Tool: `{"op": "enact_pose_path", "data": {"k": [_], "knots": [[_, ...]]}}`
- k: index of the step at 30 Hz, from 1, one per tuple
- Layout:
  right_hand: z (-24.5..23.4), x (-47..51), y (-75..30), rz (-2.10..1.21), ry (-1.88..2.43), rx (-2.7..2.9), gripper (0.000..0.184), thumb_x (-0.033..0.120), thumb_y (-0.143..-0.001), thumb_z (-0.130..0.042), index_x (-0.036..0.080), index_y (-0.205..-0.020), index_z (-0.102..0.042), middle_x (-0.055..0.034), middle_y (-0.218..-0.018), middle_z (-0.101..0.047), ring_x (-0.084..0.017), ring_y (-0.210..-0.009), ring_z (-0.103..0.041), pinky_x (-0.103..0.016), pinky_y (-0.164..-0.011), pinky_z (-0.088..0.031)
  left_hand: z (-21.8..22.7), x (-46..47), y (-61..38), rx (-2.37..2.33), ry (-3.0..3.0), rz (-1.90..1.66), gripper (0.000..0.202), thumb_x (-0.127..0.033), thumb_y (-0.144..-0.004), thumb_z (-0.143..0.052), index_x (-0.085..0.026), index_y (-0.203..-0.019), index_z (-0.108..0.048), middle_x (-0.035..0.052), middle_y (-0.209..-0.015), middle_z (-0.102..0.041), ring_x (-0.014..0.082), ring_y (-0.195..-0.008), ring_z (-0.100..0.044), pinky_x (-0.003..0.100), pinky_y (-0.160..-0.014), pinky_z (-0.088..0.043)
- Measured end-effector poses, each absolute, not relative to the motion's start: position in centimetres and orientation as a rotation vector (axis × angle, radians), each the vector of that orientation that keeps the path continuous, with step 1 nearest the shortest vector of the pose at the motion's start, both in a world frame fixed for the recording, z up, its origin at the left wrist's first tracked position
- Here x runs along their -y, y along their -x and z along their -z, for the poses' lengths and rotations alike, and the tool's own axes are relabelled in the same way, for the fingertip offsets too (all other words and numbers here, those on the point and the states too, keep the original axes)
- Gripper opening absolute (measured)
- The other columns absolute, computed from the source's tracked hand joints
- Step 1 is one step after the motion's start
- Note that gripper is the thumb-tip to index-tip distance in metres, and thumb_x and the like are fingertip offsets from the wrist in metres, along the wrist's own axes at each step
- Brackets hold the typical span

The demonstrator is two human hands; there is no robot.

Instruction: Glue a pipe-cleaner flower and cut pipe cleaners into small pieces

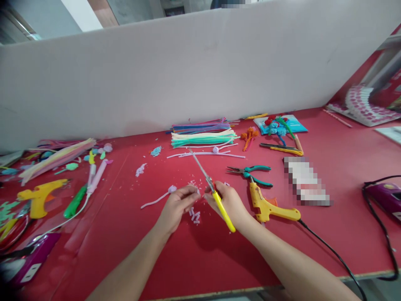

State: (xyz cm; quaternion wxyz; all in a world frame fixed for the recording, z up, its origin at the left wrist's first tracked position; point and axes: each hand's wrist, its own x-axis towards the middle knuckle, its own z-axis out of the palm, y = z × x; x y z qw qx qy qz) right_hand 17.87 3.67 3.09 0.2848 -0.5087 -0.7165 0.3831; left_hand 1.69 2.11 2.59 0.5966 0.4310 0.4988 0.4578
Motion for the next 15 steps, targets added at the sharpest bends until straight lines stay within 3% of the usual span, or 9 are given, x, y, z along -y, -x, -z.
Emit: {"op": "enact_pose_path", "data": {"k": [5, 15], "knots": [[-3.8, -3.4, -17.9, -1.198, 1.303, 1.845, 0.012, 0.027, -0.072, -0.043, 0.017, -0.067, -0.048, 0.004, -0.056, -0.046, -0.009, -0.051, -0.043, -0.019, -0.048, -0.034, -3.0, -1.8, -2.2, -1.136, -1.296, -0.961, 0.014, -0.029, -0.069, -0.056, -0.017, -0.066, -0.062, 0.0017, -0.066, -0.052, 0.0126, -0.062, -0.047, 0.022, -0.058, -0.034], [-1.7, -3.5, -17.4, -1.0, 1.41, 1.94, 0.009, 0.025, -0.068, -0.045, 0.018, -0.063, -0.042, 0.004, -0.053, -0.043, -0.008, -0.049, -0.039, -0.018, -0.045, -0.029, -2.4, -1.3, -2.6, -1.352, -1.566, -1.022, 0.004, -0.019, -0.066, -0.057, -0.018, -0.066, -0.061, 0.0009, -0.069, -0.053, 0.0099, -0.054, -0.042, 0.021, -0.051, -0.032]]}}
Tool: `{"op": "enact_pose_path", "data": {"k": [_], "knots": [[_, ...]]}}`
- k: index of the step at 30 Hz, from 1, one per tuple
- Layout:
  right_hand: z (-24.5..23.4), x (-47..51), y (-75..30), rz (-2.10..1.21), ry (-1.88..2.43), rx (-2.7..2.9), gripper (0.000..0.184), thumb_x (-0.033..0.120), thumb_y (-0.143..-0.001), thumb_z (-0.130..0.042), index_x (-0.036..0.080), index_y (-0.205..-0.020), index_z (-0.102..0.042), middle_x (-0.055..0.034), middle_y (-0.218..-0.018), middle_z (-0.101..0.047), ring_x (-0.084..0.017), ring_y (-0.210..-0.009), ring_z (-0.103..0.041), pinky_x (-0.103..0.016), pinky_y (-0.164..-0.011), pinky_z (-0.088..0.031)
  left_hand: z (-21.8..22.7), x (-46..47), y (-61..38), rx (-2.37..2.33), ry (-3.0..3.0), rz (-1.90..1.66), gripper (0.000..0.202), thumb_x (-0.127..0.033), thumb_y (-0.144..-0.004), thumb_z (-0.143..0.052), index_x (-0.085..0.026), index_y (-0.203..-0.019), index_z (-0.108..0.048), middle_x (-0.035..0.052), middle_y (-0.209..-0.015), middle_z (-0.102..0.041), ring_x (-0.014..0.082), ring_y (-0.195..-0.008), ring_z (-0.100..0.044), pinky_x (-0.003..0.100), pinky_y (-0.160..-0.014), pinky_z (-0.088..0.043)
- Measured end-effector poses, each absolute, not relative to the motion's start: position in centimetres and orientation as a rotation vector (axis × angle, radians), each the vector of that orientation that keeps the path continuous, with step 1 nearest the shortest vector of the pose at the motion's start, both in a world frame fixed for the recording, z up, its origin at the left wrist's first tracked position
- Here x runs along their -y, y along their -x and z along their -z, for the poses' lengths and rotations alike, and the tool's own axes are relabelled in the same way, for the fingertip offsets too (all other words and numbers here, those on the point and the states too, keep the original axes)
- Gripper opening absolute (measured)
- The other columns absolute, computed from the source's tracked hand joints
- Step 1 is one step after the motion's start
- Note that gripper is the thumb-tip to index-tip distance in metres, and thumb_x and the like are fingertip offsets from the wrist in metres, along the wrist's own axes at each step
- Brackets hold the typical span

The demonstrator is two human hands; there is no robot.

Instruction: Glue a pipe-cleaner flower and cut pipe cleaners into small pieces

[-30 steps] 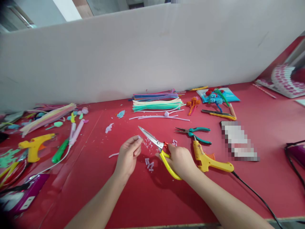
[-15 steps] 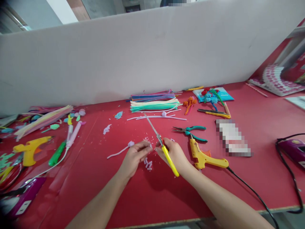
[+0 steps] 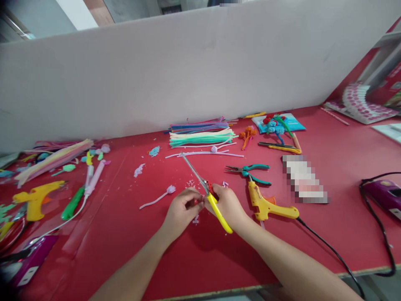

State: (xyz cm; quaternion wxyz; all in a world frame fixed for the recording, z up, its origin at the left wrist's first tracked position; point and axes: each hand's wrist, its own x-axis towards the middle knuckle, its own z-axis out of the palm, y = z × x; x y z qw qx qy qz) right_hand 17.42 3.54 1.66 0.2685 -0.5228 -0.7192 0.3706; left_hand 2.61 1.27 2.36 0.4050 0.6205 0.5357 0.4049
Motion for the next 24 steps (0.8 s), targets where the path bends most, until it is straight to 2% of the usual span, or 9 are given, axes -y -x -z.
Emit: {"op": "enact_pose_path", "data": {"k": [4, 8, 12, 17, 24], "knots": [[-2.0, -3.6, -17.7, -0.892, 1.423, 2.064, 0.018, 0.034, -0.071, -0.046, 0.018, -0.063, -0.042, 0.0037, -0.052, -0.045, -0.008, -0.048, -0.039, -0.018, -0.044, -0.026, -2.5, -1.4, -2.4, -1.328, -1.468, -1.046, 0.006, -0.018, -0.067, -0.055, -0.017, -0.064, -0.06, -0.0003, -0.065, -0.05, 0.0094, -0.055, -0.041, 0.021, -0.052, -0.031], [-2.1, -3.6, -18.3, -0.591, 1.531, 2.227, 0.026, 0.045, -0.071, -0.046, 0.019, -0.067, -0.043, 0.0017, -0.055, -0.051, -0.01, -0.048, -0.044, -0.021, -0.045, -0.023, -2.4, -2.1, -1.7, -1.312, -1.107, -1.21, 0.007, -0.023, -0.065, -0.059, -0.016, -0.067, -0.059, 0.0002, -0.068, -0.051, 0.0096, -0.057, -0.043, 0.02, -0.051, -0.032], [-1.8, -3.2, -18.4, -0.382, 1.611, 2.352, 0.031, 0.051, -0.072, -0.043, 0.02, -0.075, -0.045, -0.0015, -0.061, -0.057, -0.015, -0.053, -0.053, -0.023, -0.048, -0.024, -2.1, -2.4, -1.0, -1.29, -0.831, -1.377, 0.013, -0.023, -0.063, -0.062, -0.016, -0.074, -0.06, -0.004, -0.058, -0.045, 0.004, -0.043, -0.028, 0.018, -0.04, -0.019], [-1.2, -2.7, -18.1, -0.281, 1.652, 2.458, 0.036, 0.054, -0.075, -0.036, 0.019, -0.073, -0.044, -0.0032, -0.061, -0.059, -0.016, -0.053, -0.054, -0.025, -0.047, -0.02, -2.4, -2.4, -0.7, -1.298, -0.767, -1.475, 0.007, -0.02, -0.064, -0.058, -0.016, -0.07, -0.056, -0.0078, -0.046, -0.03, 0.0037, -0.04, -0.024, 0.018, -0.039, -0.017], [-0.9, -2.6, -17.9, -0.22, 1.636, 2.531, 0.034, 0.051, -0.078, -0.033, 0.019, -0.074, -0.043, -0.003, -0.059, -0.059, -0.016, -0.051, -0.055, -0.026, -0.045, -0.014, -2.7, -2.3, -0.7, -1.334, -0.758, -1.48, 0.005, -0.017, -0.065, -0.054, -0.016, -0.07, -0.054, -0.0083, -0.045, -0.029, 0.0041, -0.04, -0.022, 0.019, -0.039, -0.016]]}}
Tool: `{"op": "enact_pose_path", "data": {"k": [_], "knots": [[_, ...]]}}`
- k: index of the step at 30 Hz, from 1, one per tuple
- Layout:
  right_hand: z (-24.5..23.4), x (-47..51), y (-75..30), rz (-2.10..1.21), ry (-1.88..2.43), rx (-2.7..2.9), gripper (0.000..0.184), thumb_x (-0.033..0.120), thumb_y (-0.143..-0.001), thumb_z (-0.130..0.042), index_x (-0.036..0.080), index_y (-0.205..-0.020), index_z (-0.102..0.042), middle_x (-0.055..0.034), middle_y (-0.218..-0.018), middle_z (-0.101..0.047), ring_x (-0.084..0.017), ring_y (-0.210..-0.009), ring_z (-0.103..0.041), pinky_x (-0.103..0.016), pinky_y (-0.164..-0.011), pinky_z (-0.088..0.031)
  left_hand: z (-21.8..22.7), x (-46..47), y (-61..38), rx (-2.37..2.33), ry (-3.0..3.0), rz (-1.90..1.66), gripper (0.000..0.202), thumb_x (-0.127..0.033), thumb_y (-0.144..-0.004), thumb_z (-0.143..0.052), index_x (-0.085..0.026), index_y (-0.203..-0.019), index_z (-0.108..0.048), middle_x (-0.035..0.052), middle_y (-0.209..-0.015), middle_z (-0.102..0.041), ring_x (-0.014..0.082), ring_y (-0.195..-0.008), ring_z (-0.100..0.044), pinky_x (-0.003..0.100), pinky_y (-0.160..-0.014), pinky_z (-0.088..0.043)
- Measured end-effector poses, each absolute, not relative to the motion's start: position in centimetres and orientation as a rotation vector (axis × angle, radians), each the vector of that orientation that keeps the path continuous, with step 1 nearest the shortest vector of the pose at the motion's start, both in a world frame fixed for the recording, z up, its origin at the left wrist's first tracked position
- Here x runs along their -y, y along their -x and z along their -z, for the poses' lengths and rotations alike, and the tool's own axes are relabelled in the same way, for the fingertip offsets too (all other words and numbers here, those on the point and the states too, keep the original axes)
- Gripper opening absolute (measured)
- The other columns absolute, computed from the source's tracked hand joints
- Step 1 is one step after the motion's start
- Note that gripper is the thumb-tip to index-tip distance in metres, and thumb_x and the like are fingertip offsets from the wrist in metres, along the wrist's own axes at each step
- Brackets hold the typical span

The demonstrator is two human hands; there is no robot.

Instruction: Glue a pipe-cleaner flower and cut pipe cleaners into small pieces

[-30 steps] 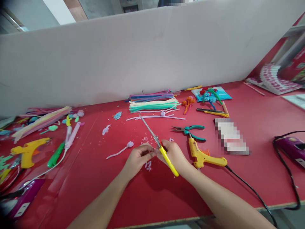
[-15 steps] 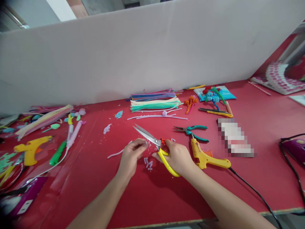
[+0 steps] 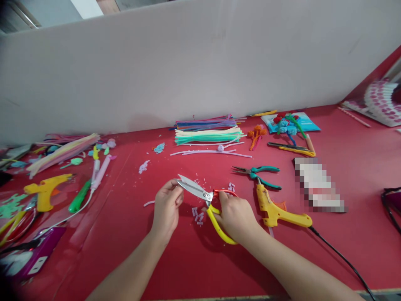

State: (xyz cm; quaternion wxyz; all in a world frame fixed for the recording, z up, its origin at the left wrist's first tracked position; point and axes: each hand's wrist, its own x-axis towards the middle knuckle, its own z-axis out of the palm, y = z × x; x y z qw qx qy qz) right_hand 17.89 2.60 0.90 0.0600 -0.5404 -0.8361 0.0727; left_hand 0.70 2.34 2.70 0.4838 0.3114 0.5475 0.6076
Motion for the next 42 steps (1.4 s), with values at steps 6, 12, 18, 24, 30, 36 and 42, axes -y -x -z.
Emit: {"op": "enact_pose_path", "data": {"k": [6, 12, 18, 24, 30, 36, 42], "knots": [[-0.56, -2.58, -17.95, -0.212, 1.631, 2.558, 0.034, 0.05, -0.078, -0.034, 0.018, -0.074, -0.043, -0.0032, -0.057, -0.059, -0.016, -0.048, -0.054, -0.026, -0.045, -0.013, -2.7, -2.43, -0.63, -1.354, -0.741, -1.467, 0.006, -0.018, -0.064, -0.055, -0.017, -0.07, -0.054, -0.0087, -0.044, -0.027, 0.0043, -0.039, -0.022, 0.02, -0.039, -0.016], [-0.5, -2.6, -18.04, -0.22, 1.637, 2.568, 0.034, 0.05, -0.079, -0.033, 0.018, -0.073, -0.043, -0.0036, -0.056, -0.059, -0.016, -0.049, -0.055, -0.027, -0.045, -0.012, -2.52, -2.43, -0.5, -1.367, -0.78, -1.473, 0.008, -0.018, -0.063, -0.055, -0.017, -0.071, -0.056, -0.0082, -0.045, -0.028, 0.0042, -0.04, -0.023, 0.019, -0.039, -0.017], [-0.61, -2.57, -17.98, -0.202, 1.656, 2.574, 0.034, 0.051, -0.078, -0.035, 0.018, -0.075, -0.044, -0.0034, -0.058, -0.059, -0.018, -0.051, -0.056, -0.026, -0.045, -0.012, -2.53, -2.45, -0.53, -1.365, -0.786, -1.483, 0.008, -0.019, -0.064, -0.056, -0.016, -0.071, -0.055, -0.0081, -0.046, -0.029, 0.0041, -0.041, -0.022, 0.02, -0.039, -0.016], [-0.57, -2.63, -18.09, -0.23, 1.652, 2.587, 0.035, 0.051, -0.078, -0.033, 0.018, -0.074, -0.044, -0.0042, -0.058, -0.06, -0.017, -0.051, -0.056, -0.027, -0.045, -0.012, -2.54, -2.5, -0.48, -1.379, -0.791, -1.47, 0.007, -0.018, -0.064, -0.055, -0.017, -0.071, -0.055, -0.0083, -0.045, -0.028, 0.0042, -0.04, -0.022, 0.019, -0.039, -0.016], [-0.45, -2.77, -18.16, -0.225, 1.65, 2.596, 0.035, 0.051, -0.078, -0.034, 0.018, -0.075, -0.045, -0.0046, -0.058, -0.06, -0.018, -0.051, -0.056, -0.027, -0.045, -0.011, -2.4, -2.56, -0.45, -1.377, -0.801, -1.468, 0.007, -0.019, -0.066, -0.055, -0.016, -0.072, -0.054, -0.0081, -0.046, -0.028, 0.0038, -0.04, -0.022, 0.019, -0.039, -0.017], [-0.44, -2.78, -18.25, -0.219, 1.649, 2.601, 0.034, 0.05, -0.078, -0.036, 0.018, -0.074, -0.045, -0.0037, -0.057, -0.06, -0.017, -0.05, -0.055, -0.026, -0.045, -0.012, -2.23, -2.59, -0.36, -1.384, -0.816, -1.466, 0.006, -0.019, -0.068, -0.054, -0.015, -0.073, -0.054, -0.0081, -0.046, -0.026, 0.0038, -0.041, -0.021, 0.018, -0.039, -0.016], [-0.55, -3.02, -18.36, -0.249, 1.679, 2.576, 0.03, 0.047, -0.077, -0.039, 0.018, -0.071, -0.047, -0.004, -0.057, -0.061, -0.016, -0.05, -0.055, -0.026, -0.045, -0.015, -2.26, -2.51, -0.41, -1.363, -0.808, -1.462, 0.011, -0.024, -0.068, -0.058, -0.015, -0.074, -0.054, -0.0081, -0.046, -0.027, 0.0035, -0.041, -0.022, 0.018, -0.039, -0.017]]}}
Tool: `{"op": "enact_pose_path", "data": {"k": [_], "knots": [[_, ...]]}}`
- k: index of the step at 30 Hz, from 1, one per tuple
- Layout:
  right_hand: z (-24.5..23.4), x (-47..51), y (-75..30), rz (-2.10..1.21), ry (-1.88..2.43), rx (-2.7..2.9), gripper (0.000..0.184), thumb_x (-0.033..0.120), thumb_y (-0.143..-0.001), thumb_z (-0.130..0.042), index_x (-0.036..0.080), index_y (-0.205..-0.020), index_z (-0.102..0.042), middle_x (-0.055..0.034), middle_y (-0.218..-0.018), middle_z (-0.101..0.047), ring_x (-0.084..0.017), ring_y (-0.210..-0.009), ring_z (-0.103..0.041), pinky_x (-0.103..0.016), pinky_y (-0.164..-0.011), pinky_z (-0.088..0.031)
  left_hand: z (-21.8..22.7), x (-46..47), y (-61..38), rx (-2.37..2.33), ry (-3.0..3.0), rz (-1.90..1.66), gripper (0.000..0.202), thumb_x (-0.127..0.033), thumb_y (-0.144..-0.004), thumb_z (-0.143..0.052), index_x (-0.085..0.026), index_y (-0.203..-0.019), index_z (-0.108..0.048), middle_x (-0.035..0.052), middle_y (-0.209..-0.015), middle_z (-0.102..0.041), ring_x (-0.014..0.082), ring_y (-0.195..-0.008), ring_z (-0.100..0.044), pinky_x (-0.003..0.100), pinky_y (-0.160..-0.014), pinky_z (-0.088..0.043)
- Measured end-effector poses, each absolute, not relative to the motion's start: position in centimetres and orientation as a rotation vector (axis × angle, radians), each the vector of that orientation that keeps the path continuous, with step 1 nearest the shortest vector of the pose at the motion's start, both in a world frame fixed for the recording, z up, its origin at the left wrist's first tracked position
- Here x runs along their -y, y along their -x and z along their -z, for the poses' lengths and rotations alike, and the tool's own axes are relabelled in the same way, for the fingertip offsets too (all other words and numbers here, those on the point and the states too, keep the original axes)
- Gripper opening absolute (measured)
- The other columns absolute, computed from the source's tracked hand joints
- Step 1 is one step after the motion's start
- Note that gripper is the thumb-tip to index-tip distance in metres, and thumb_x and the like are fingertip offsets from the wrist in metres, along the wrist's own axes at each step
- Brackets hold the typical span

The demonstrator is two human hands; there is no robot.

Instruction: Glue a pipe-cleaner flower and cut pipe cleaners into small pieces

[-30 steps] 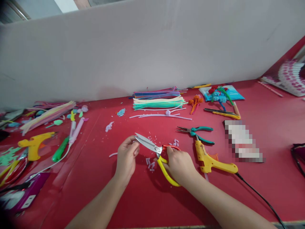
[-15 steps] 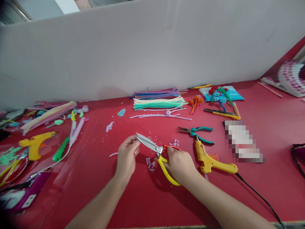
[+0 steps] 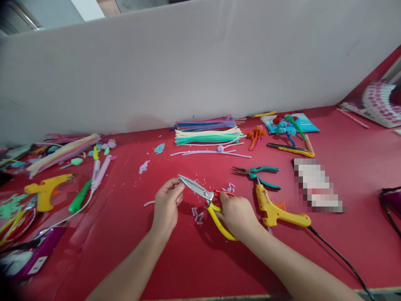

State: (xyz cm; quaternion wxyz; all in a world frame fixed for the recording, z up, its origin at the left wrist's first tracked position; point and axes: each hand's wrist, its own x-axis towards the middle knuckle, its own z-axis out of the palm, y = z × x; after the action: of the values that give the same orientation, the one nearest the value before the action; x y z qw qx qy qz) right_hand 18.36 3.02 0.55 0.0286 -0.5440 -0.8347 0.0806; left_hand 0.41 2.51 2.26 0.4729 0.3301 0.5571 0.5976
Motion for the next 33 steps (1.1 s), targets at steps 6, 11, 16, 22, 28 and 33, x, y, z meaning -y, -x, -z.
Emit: {"op": "enact_pose_path", "data": {"k": [6, 11, 16, 22, 28, 33], "knots": [[-1.1, -3.5, -18.4, -0.26, 1.732, 2.411, 0.031, 0.05, -0.075, -0.039, 0.02, -0.072, -0.046, -0.0031, -0.057, -0.059, -0.016, -0.051, -0.054, -0.024, -0.046, -0.02, -2.0, -2.5, -0.5, -1.331, -0.873, -1.387, 0.016, -0.031, -0.069, -0.057, -0.017, -0.077, -0.054, -0.0082, -0.047, -0.029, 0.0037, -0.04, -0.023, 0.017, -0.04, -0.019], [-1.5, -4.0, -18.3, -0.604, 1.633, 2.22, 0.023, 0.041, -0.075, -0.041, 0.019, -0.07, -0.047, -0.0011, -0.057, -0.055, -0.013, -0.05, -0.049, -0.022, -0.046, -0.024, -1.7, -2.6, -0.8, -1.487, -1.201, -1.276, 0.014, -0.03, -0.069, -0.056, -0.016, -0.074, -0.057, -0.0016, -0.064, -0.05, 0.0085, -0.056, -0.044, 0.02, -0.053, -0.034], [-1.1, -4.2, -17.9, -0.933, 1.443, 1.973, 0.016, 0.032, -0.073, -0.042, 0.018, -0.071, -0.05, 0.0017, -0.056, -0.052, -0.01, -0.051, -0.046, -0.019, -0.046, -0.03, -1.2, -2.4, -1.7, -1.522, -1.663, -1.042, 0.007, -0.021, -0.071, -0.051, -0.017, -0.07, -0.056, -0.0007, -0.071, -0.052, 0.0083, -0.055, -0.044, 0.021, -0.055, -0.036], [-0.9, -4.0, -17.3, -0.914, 1.432, 1.985, 0.012, 0.028, -0.069, -0.045, 0.017, -0.067, -0.05, 0.001, -0.058, -0.054, -0.01, -0.051, -0.046, -0.019, -0.046, -0.03, -0.8, -1.5, -2.7, -1.524, -1.91, -0.927, 0.007, -0.014, -0.071, -0.049, -0.018, -0.07, -0.055, 0.0006, -0.074, -0.053, 0.0115, -0.065, -0.048, 0.023, -0.06, -0.038], [-1.7, -3.9, -17.9, -0.781, 1.526, 2.058, 0.012, 0.028, -0.069, -0.045, 0.018, -0.065, -0.049, 0.0019, -0.055, -0.053, -0.009, -0.05, -0.045, -0.018, -0.045, -0.027, -1.0, -1.6, -2.5, -1.534, -2.01, -0.893, 0.009, -0.013, -0.071, -0.048, -0.019, -0.071, -0.054, 0.0011, -0.075, -0.054, 0.0132, -0.072, -0.05, 0.024, -0.065, -0.038], [-2.1, -5.4, -20.1, -0.571, 1.765, 2.051, 0.018, 0.031, -0.072, -0.042, 0.017, -0.068, -0.053, -0.0027, -0.055, -0.055, -0.012, -0.05, -0.046, -0.022, -0.047, -0.022, -0.7, -2.7, -1.0, -1.663, -2.011, -0.951, 0.015, -0.021, -0.076, -0.045, -0.018, -0.065, -0.054, 0.0009, -0.074, -0.052, 0.0111, -0.065, -0.049, 0.023, -0.062, -0.037]]}}
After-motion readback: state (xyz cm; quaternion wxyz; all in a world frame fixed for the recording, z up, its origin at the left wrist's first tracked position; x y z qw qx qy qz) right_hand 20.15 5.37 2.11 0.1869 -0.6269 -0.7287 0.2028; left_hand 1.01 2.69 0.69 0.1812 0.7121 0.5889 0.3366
